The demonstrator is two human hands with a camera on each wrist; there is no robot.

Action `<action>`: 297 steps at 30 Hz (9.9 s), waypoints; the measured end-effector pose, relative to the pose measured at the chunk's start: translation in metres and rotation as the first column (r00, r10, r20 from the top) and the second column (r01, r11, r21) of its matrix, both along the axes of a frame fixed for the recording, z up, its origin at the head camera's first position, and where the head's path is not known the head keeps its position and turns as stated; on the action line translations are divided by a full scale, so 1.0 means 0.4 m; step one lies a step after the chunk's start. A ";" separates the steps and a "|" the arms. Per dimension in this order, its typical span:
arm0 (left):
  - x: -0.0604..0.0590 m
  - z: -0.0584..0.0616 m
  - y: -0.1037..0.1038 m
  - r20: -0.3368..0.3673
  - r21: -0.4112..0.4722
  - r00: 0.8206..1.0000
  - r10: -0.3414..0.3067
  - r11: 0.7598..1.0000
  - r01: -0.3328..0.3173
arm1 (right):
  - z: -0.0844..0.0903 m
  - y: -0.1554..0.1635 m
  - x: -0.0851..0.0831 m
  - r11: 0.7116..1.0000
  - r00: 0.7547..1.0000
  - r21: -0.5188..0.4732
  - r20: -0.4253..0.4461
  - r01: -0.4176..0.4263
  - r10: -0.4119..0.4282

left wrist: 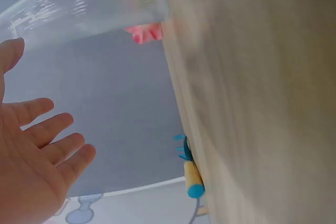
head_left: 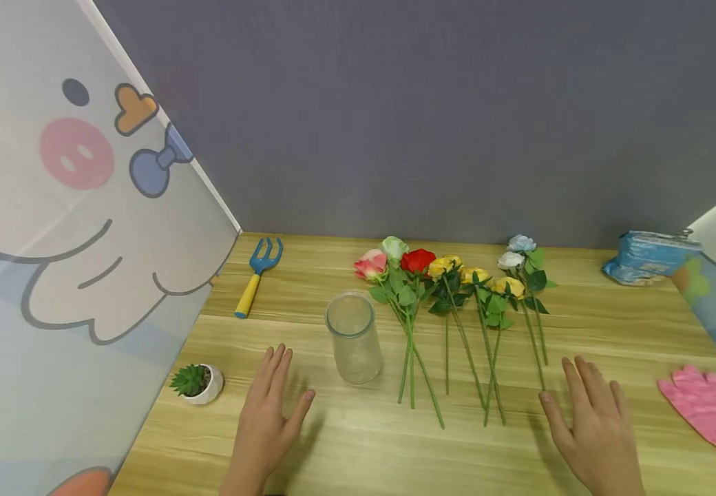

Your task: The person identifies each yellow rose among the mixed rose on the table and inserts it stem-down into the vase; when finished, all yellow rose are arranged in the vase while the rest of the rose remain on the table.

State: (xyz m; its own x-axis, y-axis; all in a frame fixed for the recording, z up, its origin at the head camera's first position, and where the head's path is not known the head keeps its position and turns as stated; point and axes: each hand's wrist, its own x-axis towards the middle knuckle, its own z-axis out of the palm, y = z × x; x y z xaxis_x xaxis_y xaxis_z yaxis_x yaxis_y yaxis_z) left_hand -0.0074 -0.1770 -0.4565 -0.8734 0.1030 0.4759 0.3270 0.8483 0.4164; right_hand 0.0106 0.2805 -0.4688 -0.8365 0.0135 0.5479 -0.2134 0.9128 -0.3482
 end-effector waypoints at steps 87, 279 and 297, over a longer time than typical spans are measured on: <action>-0.151 0.022 0.153 -0.091 0.411 0.963 -0.253 0.872 0.267 | 0.021 -0.130 -0.261 0.897 0.881 -0.408 0.344 -0.170 0.324; -0.149 0.007 0.161 -0.079 0.495 0.951 -0.300 0.816 0.299 | 0.183 -0.231 -0.256 -0.504 0.843 -0.757 -0.529 -0.416 0.100; -0.154 0.008 0.160 -0.070 0.500 0.950 -0.305 0.813 0.298 | 0.193 -0.246 -0.252 -0.489 0.766 -0.726 -0.621 -0.484 0.163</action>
State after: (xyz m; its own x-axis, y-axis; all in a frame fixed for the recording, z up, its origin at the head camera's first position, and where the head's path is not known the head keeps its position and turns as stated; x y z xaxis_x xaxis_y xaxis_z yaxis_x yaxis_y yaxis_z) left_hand -0.0690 -0.1131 -0.4532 -0.8442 0.1145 0.5237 0.5239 0.3833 0.7607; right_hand -0.0902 0.1820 -0.3918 -0.8789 0.3263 0.3479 -0.4584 -0.7796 -0.4267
